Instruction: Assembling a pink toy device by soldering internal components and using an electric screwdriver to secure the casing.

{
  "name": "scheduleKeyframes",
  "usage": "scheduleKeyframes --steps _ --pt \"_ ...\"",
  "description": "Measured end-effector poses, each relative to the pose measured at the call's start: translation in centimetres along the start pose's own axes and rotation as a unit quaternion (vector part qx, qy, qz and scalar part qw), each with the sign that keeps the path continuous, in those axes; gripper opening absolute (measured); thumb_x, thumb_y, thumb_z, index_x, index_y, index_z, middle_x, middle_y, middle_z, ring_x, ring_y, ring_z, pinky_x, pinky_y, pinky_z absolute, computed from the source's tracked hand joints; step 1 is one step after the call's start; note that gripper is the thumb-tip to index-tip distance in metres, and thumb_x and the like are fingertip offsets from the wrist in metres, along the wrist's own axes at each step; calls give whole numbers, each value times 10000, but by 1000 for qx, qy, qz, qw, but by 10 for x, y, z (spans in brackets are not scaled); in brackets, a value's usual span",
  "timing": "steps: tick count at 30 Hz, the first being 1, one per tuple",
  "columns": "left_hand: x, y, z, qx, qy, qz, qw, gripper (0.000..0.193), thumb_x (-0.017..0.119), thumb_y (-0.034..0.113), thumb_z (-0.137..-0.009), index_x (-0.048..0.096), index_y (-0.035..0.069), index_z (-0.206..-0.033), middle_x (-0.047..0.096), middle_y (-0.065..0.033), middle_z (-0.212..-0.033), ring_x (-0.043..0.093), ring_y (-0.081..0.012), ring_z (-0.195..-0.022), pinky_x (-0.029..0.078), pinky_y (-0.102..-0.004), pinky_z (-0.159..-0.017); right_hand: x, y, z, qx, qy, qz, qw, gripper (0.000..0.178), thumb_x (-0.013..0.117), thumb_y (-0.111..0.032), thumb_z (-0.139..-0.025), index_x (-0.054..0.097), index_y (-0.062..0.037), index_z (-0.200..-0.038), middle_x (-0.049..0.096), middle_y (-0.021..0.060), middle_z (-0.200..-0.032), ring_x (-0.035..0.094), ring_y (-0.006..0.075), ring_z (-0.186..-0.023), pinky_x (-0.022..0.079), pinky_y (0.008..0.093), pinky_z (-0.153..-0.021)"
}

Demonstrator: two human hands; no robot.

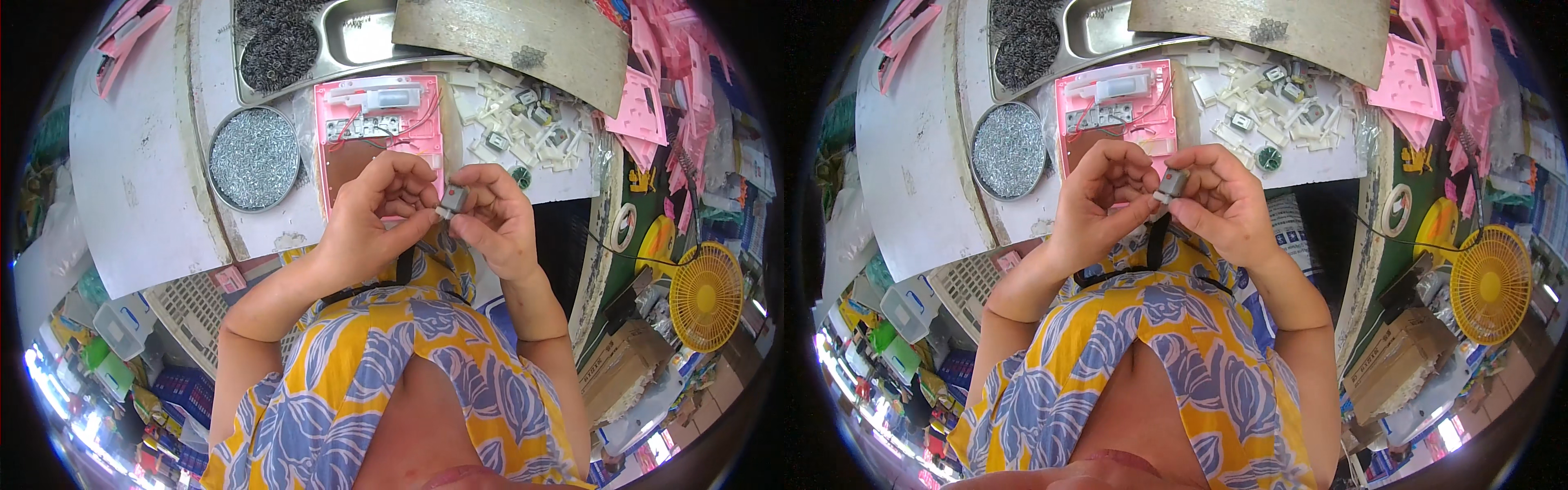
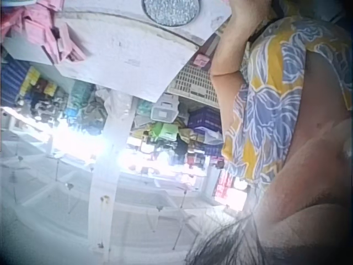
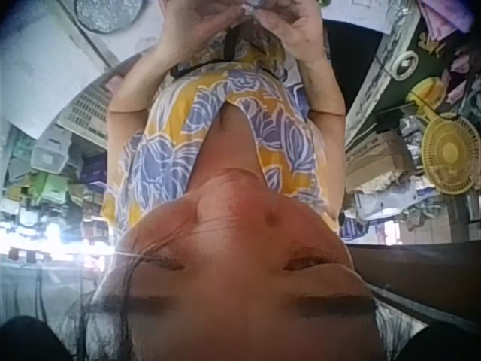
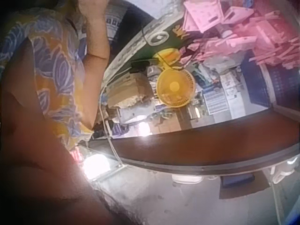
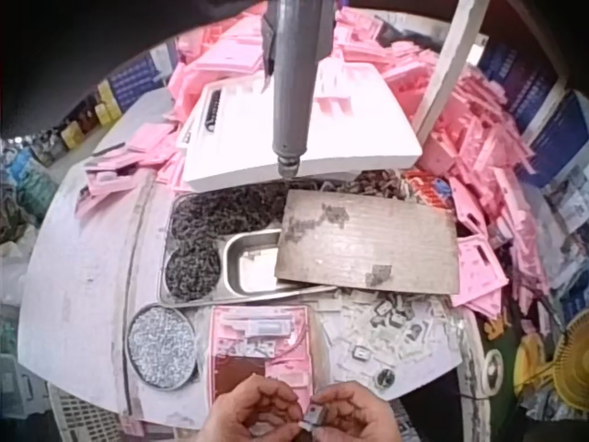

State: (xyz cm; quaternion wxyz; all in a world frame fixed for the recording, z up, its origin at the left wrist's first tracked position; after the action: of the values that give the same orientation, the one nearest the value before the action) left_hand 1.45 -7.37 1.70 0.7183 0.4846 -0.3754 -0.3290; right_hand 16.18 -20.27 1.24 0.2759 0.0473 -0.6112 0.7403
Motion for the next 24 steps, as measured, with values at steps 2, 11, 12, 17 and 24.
scheduleKeyframes --steps 2,11,12,17,24 --pt "-1 -1 1 9 -1 -11 1000 397 676 -98 -900 504 11 -1240 601 -61 -1114 627 -104 -1029 569 -256 -882 1 0 0 1 9 11 1000 441 705 -5 -911 524 15 -1313 620 9 -887 569 57 -761 456 200 -687" --pt "-11 1 2 230 10 -250 941 401 729 -92 -854 531 2 -1190 679 -118 -1022 704 -200 -912 587 -297 -776 10 -13 -3 -146 33 340 928 515 831 -72 -794 598 -22 -1250 700 80 -935 655 130 -793 537 272 -700" --pt "-12 2 2 298 8 -326 897 404 738 -94 -842 535 -3 -1179 692 -132 -998 716 -223 -883 590 -308 -752 9 -16 -7 -156 39 355 921 473 851 -58 -744 646 -29 -1169 708 95 -924 667 202 -774 544 314 -695" --pt "-11 1 2 370 62 -289 881 391 783 -77 -774 579 -1 -1098 697 -145 -947 713 -294 -831 583 -365 -701 7 -29 -17 -309 -48 472 824 402 859 -38 -680 693 -40 -1046 712 99 -925 670 263 -778 536 343 -679" --pt "-14 11 3 335 48 -268 902 303 807 -57 -745 636 -7 -990 703 -137 -934 708 -302 -845 583 -365 -714 9 -22 -16 -340 -29 442 830 404 864 -33 -670 697 -43 -1038 709 96 -918 662 271 -769 535 347 -672"
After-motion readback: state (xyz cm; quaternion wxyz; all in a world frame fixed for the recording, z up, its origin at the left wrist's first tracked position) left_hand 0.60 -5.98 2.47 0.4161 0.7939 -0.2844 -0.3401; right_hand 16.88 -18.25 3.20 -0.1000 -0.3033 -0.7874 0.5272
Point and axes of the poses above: each hand's wrist, its own z-axis away from the middle knuckle, its own x-axis out of the palm, y = z × x, the point moved 2 cm from there along -z, towards the middle knuckle
